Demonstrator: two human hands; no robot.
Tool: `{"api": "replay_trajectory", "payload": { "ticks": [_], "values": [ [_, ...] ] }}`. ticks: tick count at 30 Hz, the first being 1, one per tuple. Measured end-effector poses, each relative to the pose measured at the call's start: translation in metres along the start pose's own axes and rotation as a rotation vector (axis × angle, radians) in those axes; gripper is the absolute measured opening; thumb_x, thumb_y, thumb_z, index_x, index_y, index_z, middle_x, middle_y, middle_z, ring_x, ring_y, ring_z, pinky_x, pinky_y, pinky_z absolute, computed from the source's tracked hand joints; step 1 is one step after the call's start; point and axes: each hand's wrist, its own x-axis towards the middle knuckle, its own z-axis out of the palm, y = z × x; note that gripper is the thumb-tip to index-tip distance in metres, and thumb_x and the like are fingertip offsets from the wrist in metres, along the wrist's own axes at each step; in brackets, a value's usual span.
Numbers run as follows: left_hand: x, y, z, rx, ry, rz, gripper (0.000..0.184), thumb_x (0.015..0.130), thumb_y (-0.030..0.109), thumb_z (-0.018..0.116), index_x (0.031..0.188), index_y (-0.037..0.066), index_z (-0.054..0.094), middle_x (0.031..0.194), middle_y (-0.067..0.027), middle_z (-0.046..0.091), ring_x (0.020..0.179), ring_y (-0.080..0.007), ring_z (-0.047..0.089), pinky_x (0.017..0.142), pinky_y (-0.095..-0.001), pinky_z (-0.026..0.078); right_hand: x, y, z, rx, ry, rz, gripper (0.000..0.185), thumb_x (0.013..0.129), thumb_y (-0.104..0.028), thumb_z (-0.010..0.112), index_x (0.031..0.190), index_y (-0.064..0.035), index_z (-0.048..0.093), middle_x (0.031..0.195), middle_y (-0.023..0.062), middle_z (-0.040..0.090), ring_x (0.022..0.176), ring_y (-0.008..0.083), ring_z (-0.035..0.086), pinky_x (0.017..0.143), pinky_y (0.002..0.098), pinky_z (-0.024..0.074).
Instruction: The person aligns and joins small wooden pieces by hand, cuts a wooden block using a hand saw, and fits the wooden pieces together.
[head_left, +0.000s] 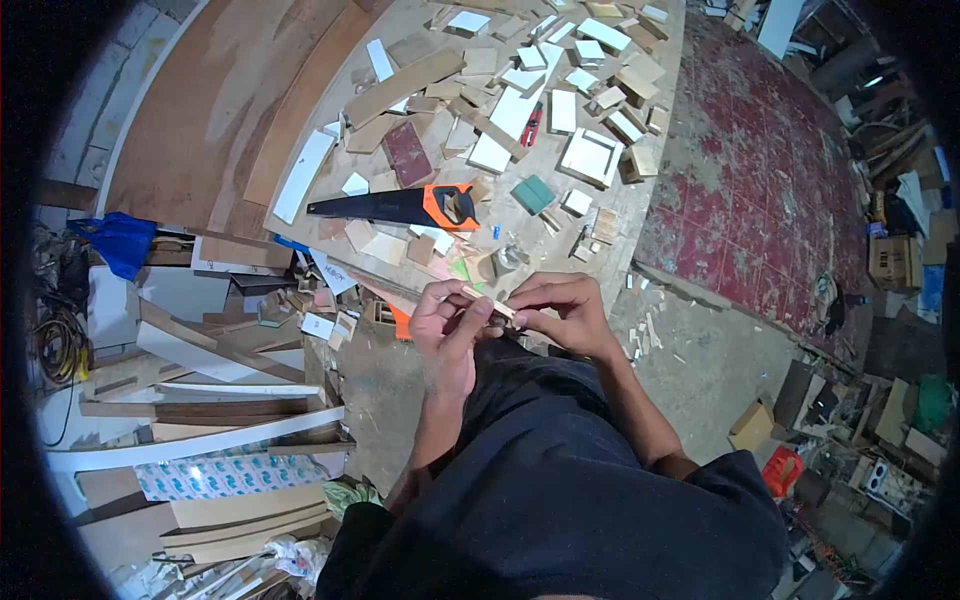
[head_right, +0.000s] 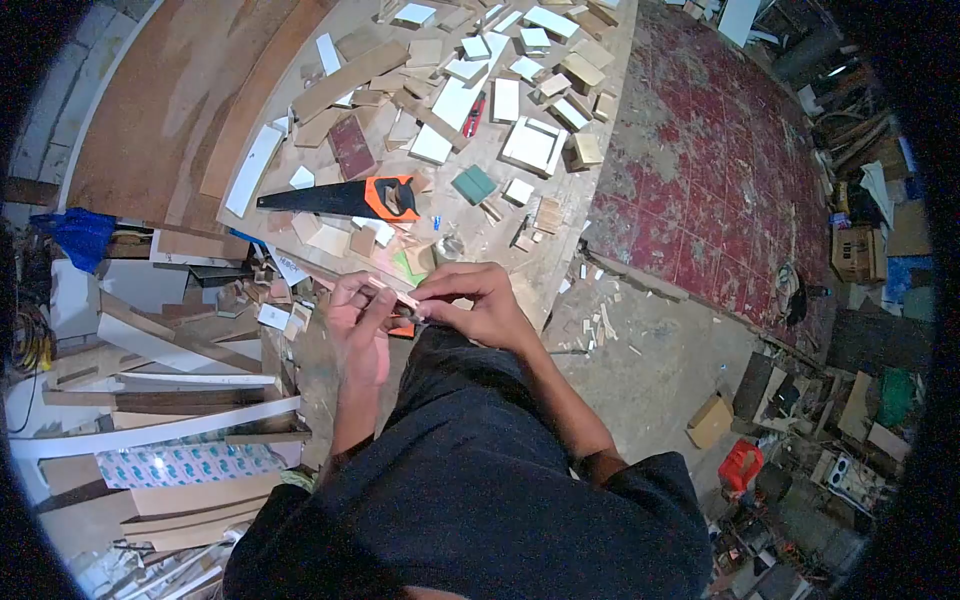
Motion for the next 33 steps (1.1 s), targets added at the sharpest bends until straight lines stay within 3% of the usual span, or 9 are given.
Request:
{"api": "replay_trajectory", "payload": {
  "ticks": [7, 9, 12, 16, 18, 22, 24, 27, 33],
  "values": [
    [-0.02, -0.028, 0.035, 0.26, -0.05, 0.091, 0.01, 0.083, 0.0, 0.065, 0.088, -0.003, 0.057, 0.076, -0.012, 0.064, 0.064, -0.0124, 0.063, 0.052, -0.0229, 0.055, -0.043, -0.001, -0.054, 0.38, -0.015, 0.143, 0.015, 0.083, -0.005, 0.065, 0.095, 0.0038, 0.069, 0.082, 0.0093, 0.066, 0.069, 0.0123, 0.062, 0.062, 0.025, 0.0498],
    [-0.026, -0.039, 0.041, 0.334, -0.081, 0.113, 0.008, 0.083, -0.001, 0.065, 0.087, -0.004, 0.058, 0.078, -0.0131, 0.065, 0.065, -0.0122, 0.063, 0.053, -0.0228, 0.056, -0.055, -0.003, -0.062, 0.335, 0.012, 0.183, 0.016, 0.084, -0.005, 0.064, 0.097, 0.005, 0.068, 0.08, 0.0088, 0.066, 0.068, 0.0113, 0.062, 0.061, 0.0245, 0.0504],
    [-0.035, -0.054, 0.041, 0.461, -0.211, -0.037, 0.005, 0.086, -0.001, 0.06, 0.089, -0.005, 0.061, 0.08, -0.0126, 0.066, 0.065, -0.0113, 0.063, 0.058, -0.0226, 0.056, -0.069, 0.0, -0.076, 0.183, -0.055, 0.325, 0.016, 0.082, -0.001, 0.064, 0.097, 0.0053, 0.068, 0.076, 0.0077, 0.067, 0.063, 0.0105, 0.062, 0.058, 0.0233, 0.0499],
    [-0.046, -0.073, 0.01, 0.516, -0.188, -0.182, 0.011, 0.09, 0.007, 0.058, 0.09, -0.004, 0.062, 0.081, -0.0127, 0.067, 0.064, -0.0109, 0.064, 0.059, -0.0225, 0.054, -0.1, 0.026, -0.098, 0.178, -0.006, 0.483, 0.015, 0.081, 0.0, 0.067, 0.094, 0.0063, 0.068, 0.074, 0.0094, 0.066, 0.061, 0.012, 0.062, 0.055, 0.0229, 0.0497],
    [-0.047, -0.074, -0.002, 0.543, -0.072, -0.396, 0.016, 0.092, 0.013, 0.057, 0.095, -0.002, 0.062, 0.087, -0.0112, 0.067, 0.071, -0.0115, 0.064, 0.062, -0.0246, 0.053, -0.109, 0.034, -0.104, 0.194, 0.008, 0.531, 0.015, 0.082, -0.001, 0.066, 0.095, 0.0065, 0.067, 0.075, 0.0096, 0.066, 0.06, 0.0121, 0.062, 0.055, 0.0229, 0.0495],
    [-0.048, -0.083, -0.012, 0.691, -0.066, -0.548, 0.02, 0.092, 0.015, 0.058, 0.104, -0.001, 0.061, 0.093, -0.0087, 0.067, 0.081, -0.0119, 0.063, 0.069, -0.0259, 0.052, -0.106, 0.035, -0.092, 0.243, 0.029, 0.62, 0.016, 0.085, -0.006, 0.064, 0.095, 0.0065, 0.067, 0.072, 0.0079, 0.066, 0.058, 0.0106, 0.06, 0.053, 0.0227, 0.0484],
    [-0.046, -0.087, -0.01, 0.745, -0.325, -0.257, 0.025, 0.088, 0.005, 0.059, 0.112, -0.003, 0.058, 0.101, -0.0096, 0.065, 0.09, -0.0129, 0.061, 0.079, -0.0267, 0.05, -0.098, 0.033, -0.08, 0.266, 0.01, 0.624, 0.016, 0.086, -0.006, 0.063, 0.096, 0.0065, 0.067, 0.073, 0.008, 0.066, 0.058, 0.0107, 0.06, 0.053, 0.0227, 0.0487],
    [-0.042, -0.081, 0.006, 0.417, -0.272, -0.126, 0.025, 0.086, 0.002, 0.061, 0.11, -0.004, 0.06, 0.1, -0.0099, 0.064, 0.09, -0.013, 0.061, 0.083, -0.0247, 0.047, -0.082, 0.025, -0.061, 0.304, -0.02, 0.63, 0.019, 0.087, -0.007, 0.063, 0.099, 0.0062, 0.066, 0.074, 0.0081, 0.066, 0.059, 0.0108, 0.061, 0.055, 0.0228, 0.0497],
    [-0.021, -0.075, -0.024, 0.272, -0.32, -0.096, 0.015, 0.086, 0.0, 0.061, 0.101, -0.004, 0.062, 0.098, -0.0104, 0.063, 0.089, -0.0142, 0.061, 0.08, -0.0257, 0.049, -0.065, 0.021, -0.028, 0.293, 0.019, 0.653, 0.017, 0.088, -0.006, 0.061, 0.1, 0.0046, 0.066, 0.075, 0.0074, 0.066, 0.062, 0.0109, 0.062, 0.057, 0.0232, 0.0497]
  ]
}}
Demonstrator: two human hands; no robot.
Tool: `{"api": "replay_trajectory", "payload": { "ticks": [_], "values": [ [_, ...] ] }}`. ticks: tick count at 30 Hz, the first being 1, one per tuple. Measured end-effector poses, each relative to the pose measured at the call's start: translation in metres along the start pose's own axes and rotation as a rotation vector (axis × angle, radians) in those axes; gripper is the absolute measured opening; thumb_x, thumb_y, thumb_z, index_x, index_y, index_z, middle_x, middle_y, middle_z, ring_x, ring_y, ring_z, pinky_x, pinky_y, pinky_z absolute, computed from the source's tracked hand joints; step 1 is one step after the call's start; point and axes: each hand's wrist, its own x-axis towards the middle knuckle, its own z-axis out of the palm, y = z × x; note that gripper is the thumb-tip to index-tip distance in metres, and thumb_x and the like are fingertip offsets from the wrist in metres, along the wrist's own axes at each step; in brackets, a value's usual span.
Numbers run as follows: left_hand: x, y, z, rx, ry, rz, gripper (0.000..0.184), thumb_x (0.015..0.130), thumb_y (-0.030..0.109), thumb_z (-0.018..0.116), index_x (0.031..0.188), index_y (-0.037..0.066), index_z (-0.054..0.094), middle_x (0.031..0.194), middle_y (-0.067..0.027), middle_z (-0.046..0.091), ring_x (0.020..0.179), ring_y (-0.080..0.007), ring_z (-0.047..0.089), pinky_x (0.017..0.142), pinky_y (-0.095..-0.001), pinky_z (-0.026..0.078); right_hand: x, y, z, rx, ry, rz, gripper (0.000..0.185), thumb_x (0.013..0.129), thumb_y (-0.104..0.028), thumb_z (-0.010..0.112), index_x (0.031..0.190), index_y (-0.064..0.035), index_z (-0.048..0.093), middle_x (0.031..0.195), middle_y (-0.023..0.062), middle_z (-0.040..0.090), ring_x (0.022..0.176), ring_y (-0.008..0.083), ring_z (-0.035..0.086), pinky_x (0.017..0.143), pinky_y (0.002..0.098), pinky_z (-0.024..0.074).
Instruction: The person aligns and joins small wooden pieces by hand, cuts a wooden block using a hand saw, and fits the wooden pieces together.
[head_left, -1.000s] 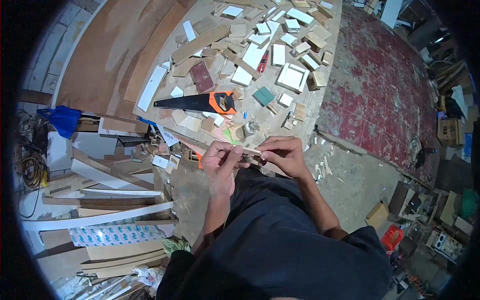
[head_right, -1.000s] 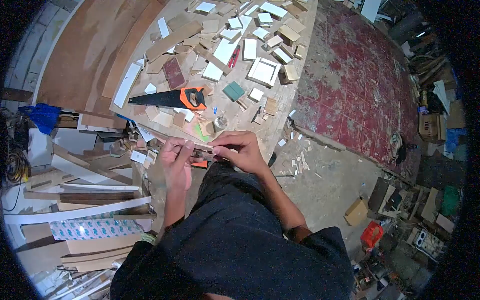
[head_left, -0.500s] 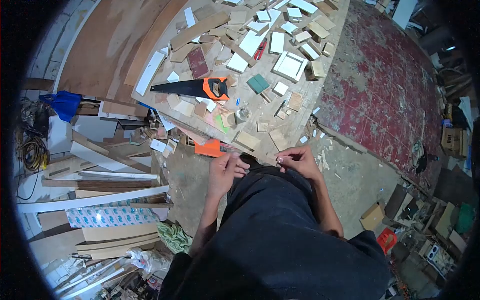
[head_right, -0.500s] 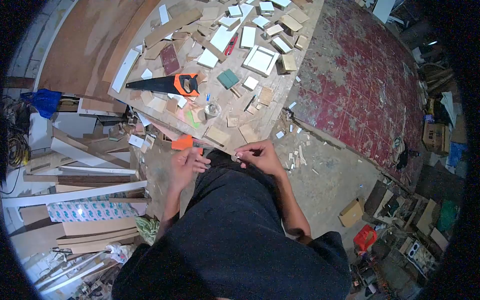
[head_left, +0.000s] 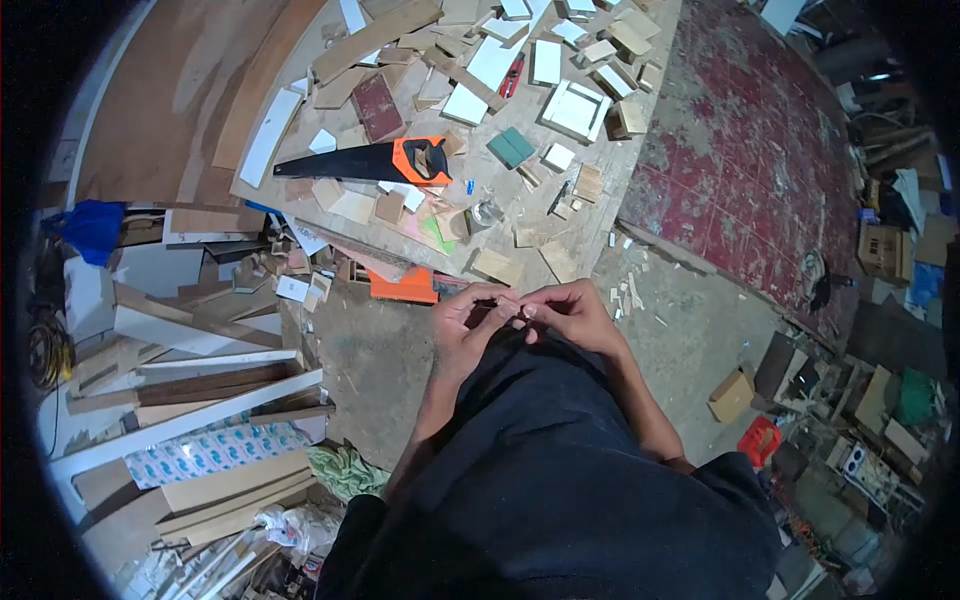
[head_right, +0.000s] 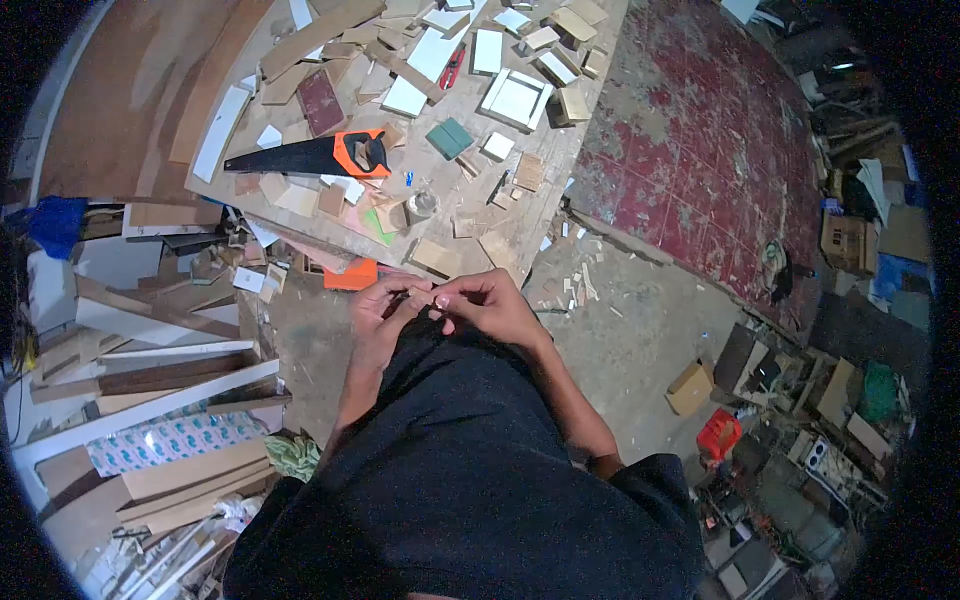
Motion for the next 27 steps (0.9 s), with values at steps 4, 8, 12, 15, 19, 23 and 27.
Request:
{"api": "replay_trajectory", "payload": {
  "ticks": [4, 8, 12, 15, 19, 23, 27],
  "values": [
    [0.008, -0.008, -0.035, -0.153, 0.207, -0.125, 0.021, 0.088, 0.011, 0.063, 0.101, -0.005, 0.061, 0.092, -0.0074, 0.064, 0.08, -0.0105, 0.061, 0.073, -0.0221, 0.05, 0.012, 0.012, -0.003, -0.251, 0.104, -0.014, 0.016, 0.087, -0.004, 0.06, 0.099, 0.0046, 0.066, 0.08, 0.0071, 0.067, 0.065, 0.0104, 0.062, 0.059, 0.0234, 0.0497],
    [0.017, -0.002, -0.078, -0.102, 0.254, -0.17, 0.027, 0.088, 0.013, 0.062, 0.109, -0.003, 0.06, 0.091, -0.006, 0.064, 0.077, -0.0095, 0.06, 0.07, -0.022, 0.049, 0.033, 0.025, -0.011, -0.376, 0.32, -0.098, 0.016, 0.083, -0.001, 0.063, 0.098, 0.0036, 0.066, 0.084, 0.0063, 0.068, 0.07, 0.0118, 0.064, 0.06, 0.0238, 0.0504],
    [0.019, -0.004, -0.103, -0.172, 0.191, -0.153, 0.027, 0.085, 0.007, 0.066, 0.108, -0.003, 0.06, 0.092, -0.0079, 0.064, 0.077, -0.011, 0.06, 0.07, -0.0225, 0.048, 0.08, 0.035, -0.018, -0.807, 0.627, -0.086, 0.032, 0.074, -0.012, 0.074, 0.104, -0.0023, 0.066, 0.089, 0.0118, 0.068, 0.072, 0.0167, 0.066, 0.062, 0.0283, 0.0526],
    [0.018, -0.012, -0.117, -0.214, 0.224, -0.161, 0.024, 0.081, 0.005, 0.069, 0.102, -0.002, 0.061, 0.093, -0.0099, 0.065, 0.077, -0.0119, 0.061, 0.071, -0.0231, 0.049, 0.12, 0.042, -0.015, -0.859, 0.737, -0.1, 0.04, 0.071, -0.024, 0.077, 0.104, -0.0038, 0.066, 0.09, 0.0122, 0.068, 0.073, 0.0229, 0.067, 0.063, 0.0316, 0.0526],
    [0.015, -0.001, -0.133, -0.192, 0.205, -0.173, 0.021, 0.08, 0.004, 0.07, 0.098, -0.001, 0.061, 0.094, -0.0116, 0.066, 0.078, -0.0121, 0.062, 0.071, -0.024, 0.049, 0.163, 0.06, -0.019, -1.194, 0.777, -0.171, 0.04, 0.068, -0.034, 0.077, 0.096, -0.0064, 0.068, 0.088, 0.0139, 0.067, 0.074, 0.031, 0.065, 0.066, 0.0391, 0.0516],
    [0.015, 0.002, -0.153, -0.16, 0.265, -0.173, 0.024, 0.079, 0.007, 0.072, 0.098, -0.002, 0.061, 0.094, -0.012, 0.067, 0.078, -0.0121, 0.062, 0.07, -0.024, 0.049, 0.181, 0.065, -0.025, -1.172, 0.712, -0.029, 0.028, 0.069, -0.025, 0.075, 0.089, -0.0062, 0.07, 0.085, 0.0144, 0.066, 0.074, 0.0307, 0.064, 0.065, 0.0391, 0.0512],
    [0.016, 0.006, -0.164, -0.115, 0.28, -0.133, 0.026, 0.078, 0.01, 0.073, 0.099, -0.001, 0.061, 0.095, -0.0119, 0.067, 0.078, -0.0116, 0.061, 0.068, -0.0238, 0.047, 0.184, 0.061, -0.028, -1.218, 0.735, -0.177, 0.02, 0.068, -0.016, 0.069, 0.084, -0.0048, 0.07, 0.08, 0.0153, 0.064, 0.072, 0.0316, 0.063, 0.065, 0.0392, 0.051]
  ]
}}
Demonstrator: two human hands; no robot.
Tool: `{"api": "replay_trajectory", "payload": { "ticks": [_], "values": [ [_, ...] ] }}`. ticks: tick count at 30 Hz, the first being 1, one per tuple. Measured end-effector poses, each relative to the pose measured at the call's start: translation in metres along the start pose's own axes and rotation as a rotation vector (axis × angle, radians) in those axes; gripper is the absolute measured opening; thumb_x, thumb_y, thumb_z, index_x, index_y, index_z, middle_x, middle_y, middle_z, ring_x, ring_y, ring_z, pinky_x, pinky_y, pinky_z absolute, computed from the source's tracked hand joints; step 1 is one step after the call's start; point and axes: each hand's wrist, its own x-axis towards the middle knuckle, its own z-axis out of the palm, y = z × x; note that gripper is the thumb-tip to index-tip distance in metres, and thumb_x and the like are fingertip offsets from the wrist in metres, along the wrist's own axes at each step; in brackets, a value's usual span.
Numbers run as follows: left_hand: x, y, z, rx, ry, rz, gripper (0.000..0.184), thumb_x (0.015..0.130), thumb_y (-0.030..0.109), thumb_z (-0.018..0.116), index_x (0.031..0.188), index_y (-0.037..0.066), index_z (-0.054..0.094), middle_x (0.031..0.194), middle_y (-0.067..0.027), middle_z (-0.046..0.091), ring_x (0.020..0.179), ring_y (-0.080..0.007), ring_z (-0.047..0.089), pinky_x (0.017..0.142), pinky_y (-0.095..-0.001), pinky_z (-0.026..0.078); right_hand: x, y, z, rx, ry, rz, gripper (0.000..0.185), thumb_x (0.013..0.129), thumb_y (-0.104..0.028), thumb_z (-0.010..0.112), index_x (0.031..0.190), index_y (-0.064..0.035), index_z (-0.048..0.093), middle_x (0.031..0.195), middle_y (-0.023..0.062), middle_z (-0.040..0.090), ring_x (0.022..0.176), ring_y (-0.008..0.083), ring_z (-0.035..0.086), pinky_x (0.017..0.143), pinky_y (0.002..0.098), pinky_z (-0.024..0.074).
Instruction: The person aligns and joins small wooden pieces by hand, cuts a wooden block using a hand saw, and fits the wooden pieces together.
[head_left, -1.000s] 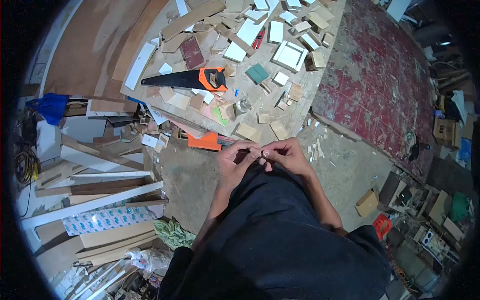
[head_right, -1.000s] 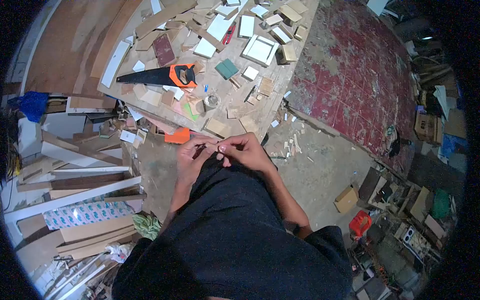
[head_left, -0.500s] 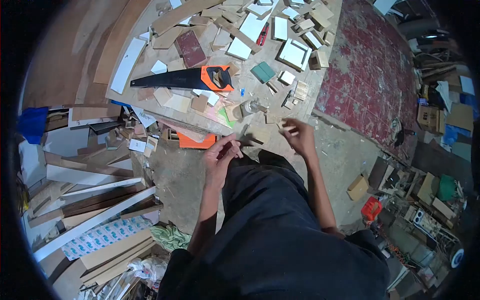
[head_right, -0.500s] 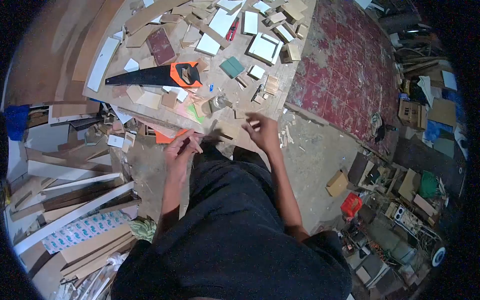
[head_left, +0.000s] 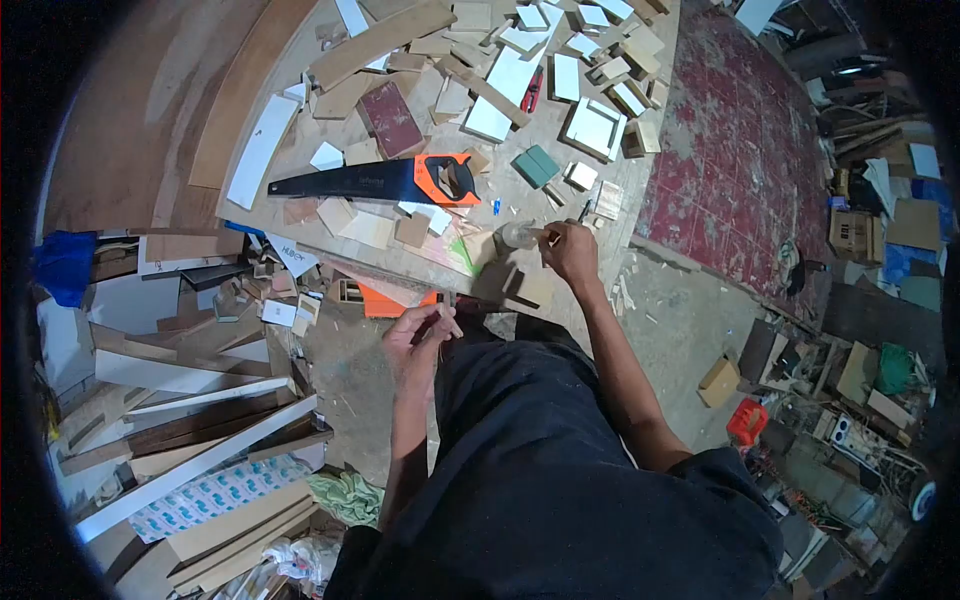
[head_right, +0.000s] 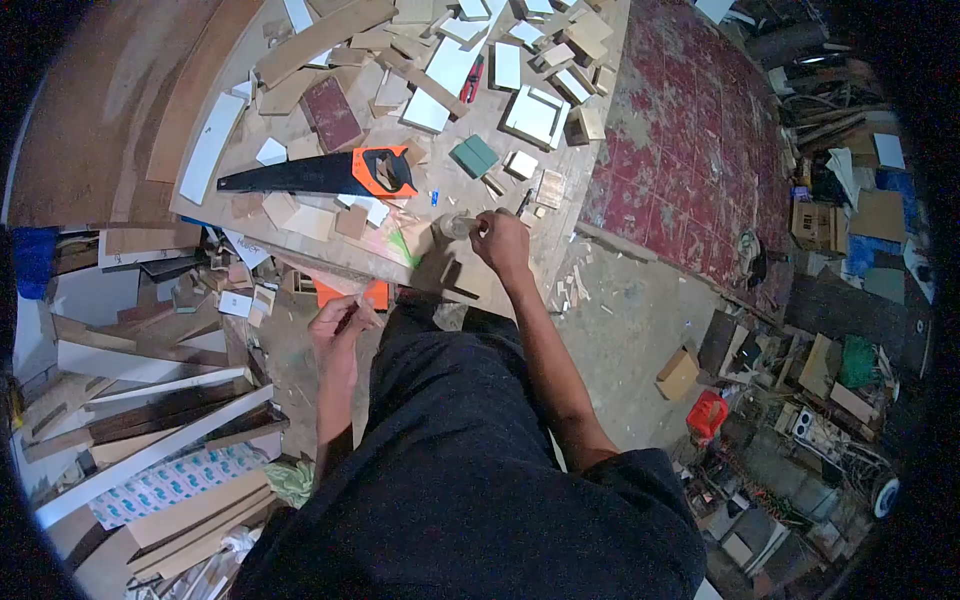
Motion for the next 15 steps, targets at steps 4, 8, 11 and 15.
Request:
{"api": "replay_trajectory", "payload": {
  "ticks": [4, 8, 11, 15],
  "values": [
    [-0.003, -0.004, -0.004, 0.022, 0.033, 0.016, 0.024, 0.079, 0.009, 0.072, 0.098, -0.001, 0.062, 0.096, -0.0123, 0.067, 0.08, -0.0125, 0.062, 0.069, -0.024, 0.047, 0.002, 0.0, 0.005, -0.052, 0.019, -0.13, 0.017, 0.07, -0.015, 0.066, 0.083, -0.0042, 0.07, 0.074, 0.0158, 0.062, 0.067, 0.0319, 0.062, 0.063, 0.0378, 0.0506],
    [-0.006, -0.003, 0.006, 0.012, 0.054, 0.006, 0.023, 0.079, 0.006, 0.072, 0.098, -0.001, 0.062, 0.096, -0.0127, 0.067, 0.08, -0.0123, 0.062, 0.07, -0.024, 0.048, 0.004, 0.013, 0.023, 0.03, -0.035, -0.206, 0.014, 0.071, -0.014, 0.065, 0.079, -0.0033, 0.069, 0.071, 0.0167, 0.061, 0.065, 0.0319, 0.06, 0.063, 0.0385, 0.05],
    [-0.003, -0.006, 0.019, 0.053, 0.051, 0.004, 0.023, 0.079, 0.004, 0.071, 0.099, -0.002, 0.062, 0.095, -0.0127, 0.067, 0.079, -0.0124, 0.062, 0.072, -0.0245, 0.049, 0.004, 0.015, 0.018, 0.095, -0.074, -0.156, 0.017, 0.071, -0.017, 0.068, 0.075, -0.0007, 0.069, 0.07, 0.0179, 0.062, 0.066, 0.0328, 0.062, 0.063, 0.0398, 0.0504],
    [0.001, -0.015, 0.036, 0.073, 0.065, -0.016, 0.024, 0.079, 0.001, 0.07, 0.101, -0.004, 0.062, 0.095, -0.0122, 0.067, 0.081, -0.0126, 0.062, 0.075, -0.0249, 0.05, 0.009, 0.029, 0.012, 0.245, -0.087, -0.042, 0.022, 0.076, -0.018, 0.066, 0.08, 0.003, 0.069, 0.062, 0.0177, 0.063, 0.058, 0.0268, 0.064, 0.056, 0.0344, 0.0502]
  ]
}}
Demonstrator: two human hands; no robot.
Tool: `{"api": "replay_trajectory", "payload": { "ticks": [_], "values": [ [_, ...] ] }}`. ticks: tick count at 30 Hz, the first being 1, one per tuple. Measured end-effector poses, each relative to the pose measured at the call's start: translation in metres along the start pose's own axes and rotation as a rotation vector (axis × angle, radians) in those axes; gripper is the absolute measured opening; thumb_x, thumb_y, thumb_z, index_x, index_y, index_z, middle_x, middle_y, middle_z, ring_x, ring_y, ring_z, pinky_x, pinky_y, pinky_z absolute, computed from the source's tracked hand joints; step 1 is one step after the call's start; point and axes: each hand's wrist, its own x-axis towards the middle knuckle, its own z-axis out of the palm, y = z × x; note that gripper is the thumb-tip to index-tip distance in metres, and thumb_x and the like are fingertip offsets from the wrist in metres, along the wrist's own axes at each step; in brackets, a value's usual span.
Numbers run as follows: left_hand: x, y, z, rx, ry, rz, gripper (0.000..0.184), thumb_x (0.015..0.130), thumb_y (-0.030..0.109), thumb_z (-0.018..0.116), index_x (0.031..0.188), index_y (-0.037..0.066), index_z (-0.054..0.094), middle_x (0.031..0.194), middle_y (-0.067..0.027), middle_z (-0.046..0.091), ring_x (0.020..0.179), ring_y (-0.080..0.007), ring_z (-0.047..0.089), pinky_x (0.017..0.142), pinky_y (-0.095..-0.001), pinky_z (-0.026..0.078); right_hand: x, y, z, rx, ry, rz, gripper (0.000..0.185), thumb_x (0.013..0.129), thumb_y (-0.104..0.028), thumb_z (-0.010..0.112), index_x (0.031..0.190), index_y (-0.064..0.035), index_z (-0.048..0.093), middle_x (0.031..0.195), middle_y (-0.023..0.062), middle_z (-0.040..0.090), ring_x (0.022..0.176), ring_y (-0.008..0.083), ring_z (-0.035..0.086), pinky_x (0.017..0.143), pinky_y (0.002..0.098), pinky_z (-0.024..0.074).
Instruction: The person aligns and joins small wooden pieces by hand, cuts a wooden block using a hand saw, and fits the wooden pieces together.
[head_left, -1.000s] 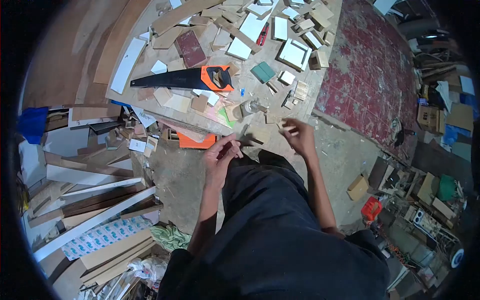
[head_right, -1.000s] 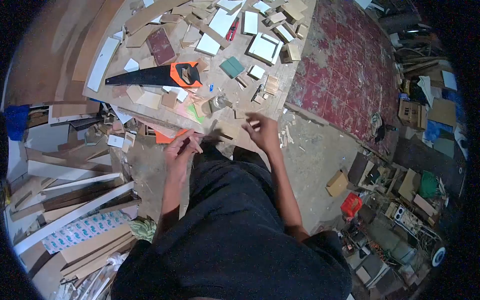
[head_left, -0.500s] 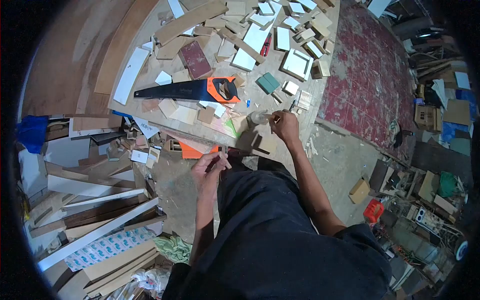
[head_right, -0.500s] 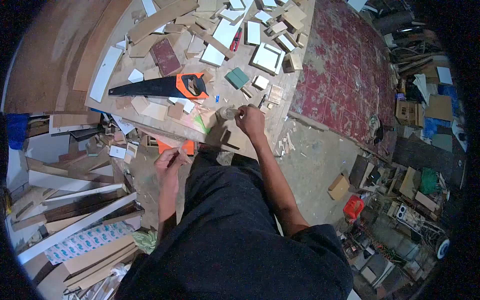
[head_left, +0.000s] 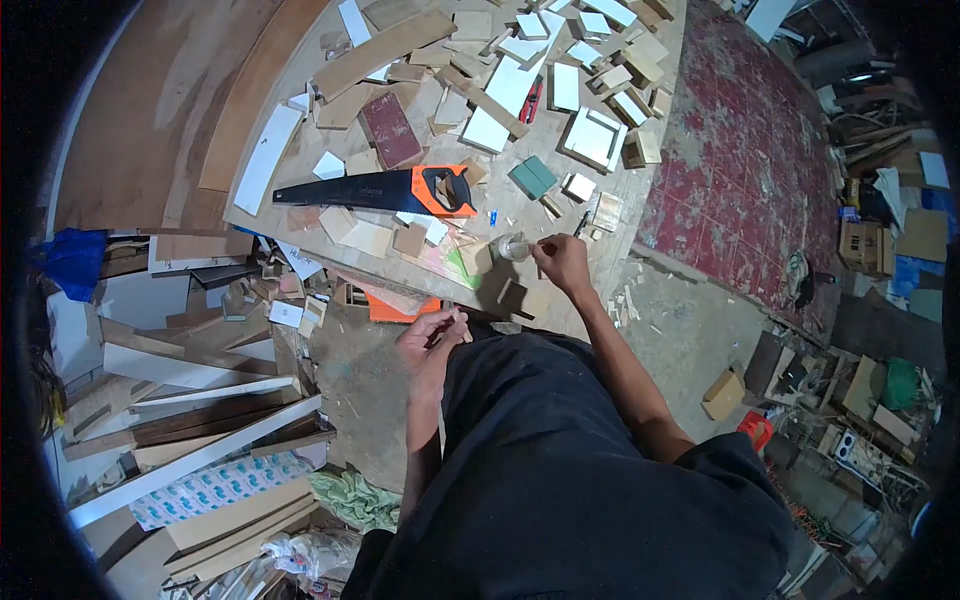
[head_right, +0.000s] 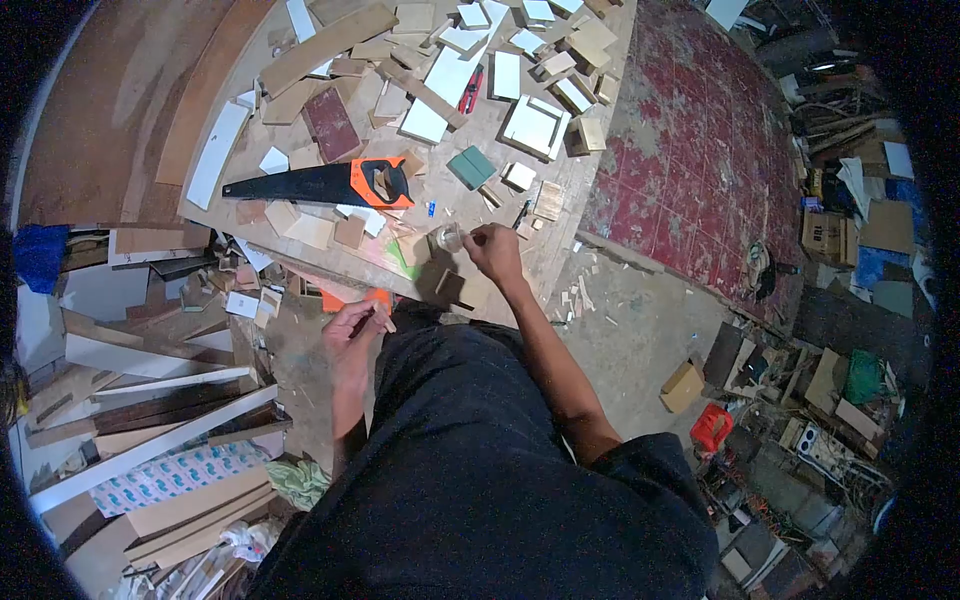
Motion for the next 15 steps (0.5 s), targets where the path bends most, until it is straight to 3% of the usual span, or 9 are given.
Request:
{"api": "replay_trajectory", "payload": {
  "ticks": [2, 3, 9, 15],
  "values": [
    [0.003, -0.003, 0.008, -0.002, 0.026, 0.013, 0.024, 0.078, 0.0, 0.07, 0.101, -0.004, 0.061, 0.095, -0.0117, 0.067, 0.082, -0.0128, 0.062, 0.075, -0.0247, 0.05, 0.002, 0.001, -0.012, 0.016, 0.048, 0.064, 0.029, 0.075, -0.024, 0.066, 0.08, 0.0037, 0.07, 0.065, 0.0178, 0.065, 0.056, 0.0266, 0.064, 0.059, 0.0346, 0.0515],
    [0.005, -0.004, 0.011, -0.005, 0.05, 0.025, 0.024, 0.078, -0.001, 0.07, 0.101, -0.004, 0.061, 0.095, -0.0113, 0.066, 0.083, -0.013, 0.062, 0.075, -0.0245, 0.05, 0.002, -0.007, -0.023, 0.076, 0.009, 0.113, 0.03, 0.076, -0.025, 0.065, 0.079, 0.0049, 0.069, 0.061, 0.0157, 0.065, 0.052, 0.021, 0.064, 0.056, 0.0323, 0.0514],
    [0.013, -0.004, 0.026, -0.138, 0.161, -0.013, 0.025, 0.078, -0.002, 0.069, 0.101, -0.004, 0.059, 0.096, -0.0096, 0.065, 0.085, -0.0136, 0.061, 0.076, -0.0253, 0.05, -0.002, 0.009, -0.03, 0.304, 0.006, 0.273, 0.03, 0.081, -0.023, 0.067, 0.077, 0.0068, 0.068, 0.058, 0.0093, 0.062, 0.047, 0.0114, 0.059, 0.044, 0.0251, 0.0468],
    [0.01, 0.008, 0.034, -0.156, 0.158, -0.002, 0.024, 0.079, 0.0, 0.07, 0.101, -0.004, 0.061, 0.094, -0.0099, 0.066, 0.084, -0.0136, 0.061, 0.076, -0.0259, 0.051, -0.006, 0.02, -0.042, 0.437, 0.014, 0.35, 0.03, 0.081, -0.023, 0.068, 0.075, 0.0064, 0.068, 0.057, 0.0074, 0.062, 0.047, 0.0111, 0.059, 0.045, 0.0243, 0.0472]
  ]
}}
